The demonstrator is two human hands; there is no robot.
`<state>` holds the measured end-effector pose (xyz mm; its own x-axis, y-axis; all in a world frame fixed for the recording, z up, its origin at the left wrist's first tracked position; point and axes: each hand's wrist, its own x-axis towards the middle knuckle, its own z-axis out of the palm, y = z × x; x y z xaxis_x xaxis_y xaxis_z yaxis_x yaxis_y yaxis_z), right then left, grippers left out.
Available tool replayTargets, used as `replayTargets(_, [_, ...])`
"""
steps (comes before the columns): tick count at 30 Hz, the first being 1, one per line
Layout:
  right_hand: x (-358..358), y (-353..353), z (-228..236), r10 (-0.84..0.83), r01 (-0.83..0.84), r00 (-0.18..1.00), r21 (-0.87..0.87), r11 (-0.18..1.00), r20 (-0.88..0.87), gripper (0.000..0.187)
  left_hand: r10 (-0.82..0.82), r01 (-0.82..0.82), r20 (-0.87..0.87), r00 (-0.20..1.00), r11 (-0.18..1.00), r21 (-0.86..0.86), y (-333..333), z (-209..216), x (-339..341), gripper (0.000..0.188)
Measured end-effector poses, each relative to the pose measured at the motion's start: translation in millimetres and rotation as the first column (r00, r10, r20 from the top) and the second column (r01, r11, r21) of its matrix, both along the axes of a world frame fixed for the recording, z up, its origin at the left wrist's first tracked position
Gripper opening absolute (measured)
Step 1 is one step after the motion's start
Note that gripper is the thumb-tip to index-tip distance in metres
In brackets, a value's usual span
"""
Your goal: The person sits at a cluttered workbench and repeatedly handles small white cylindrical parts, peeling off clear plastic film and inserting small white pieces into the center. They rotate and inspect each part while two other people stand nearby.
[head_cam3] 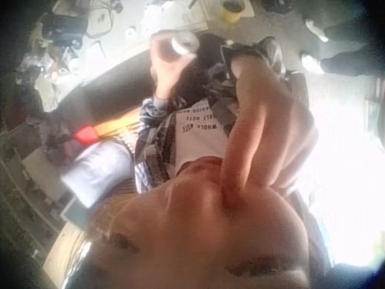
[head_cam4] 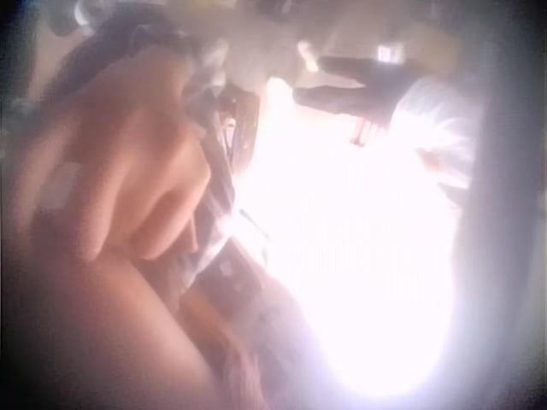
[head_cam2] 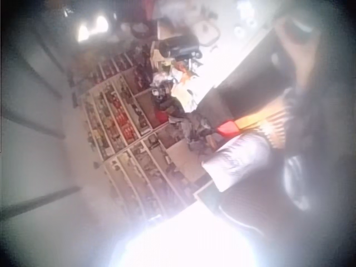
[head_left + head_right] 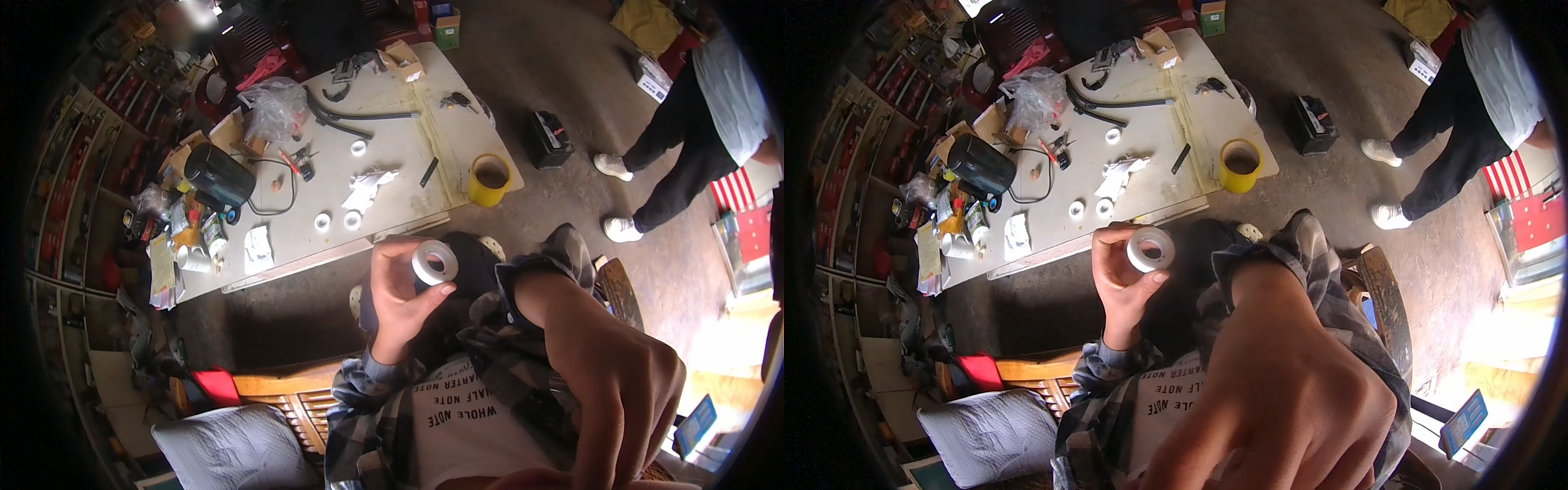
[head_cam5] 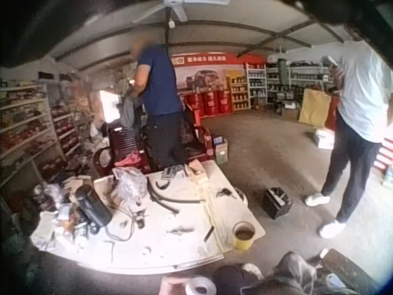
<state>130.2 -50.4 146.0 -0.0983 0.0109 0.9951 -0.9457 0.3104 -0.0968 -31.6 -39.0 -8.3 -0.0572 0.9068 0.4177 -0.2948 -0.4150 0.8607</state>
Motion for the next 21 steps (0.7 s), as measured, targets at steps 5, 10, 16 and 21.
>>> replayTargets(5, [-4,-1,-1,0.039,-0.039,0.999,-0.04,0.998,0.005,0.047,-0.001,0.001,-0.004,1.0,1.0,0.01,0,-1,0,0.057])
replayTargets(10, [-4,-4,-5,0.01,-0.012,0.998,-0.028,1.0,-0.061,0.048,0.004,-0.004,-0.014,1.0,1.0,-0.01,0,-2,-1,0.058])
replayTargets(16, [0,26,-7,0.08,-0.08,0.997,0.09,0.993,0.0,0.031,0.012,-0.01,0.049,0.999,0.999,-0.036,0,0,0,0.056])
replayTargets(21, [-1,52,-37,-0.084,0.084,0.996,-0.037,0.996,0.003,0.039,0.094,-0.091,0.068,0.993,0.995,-0.048,-1,-6,-6,0.055])
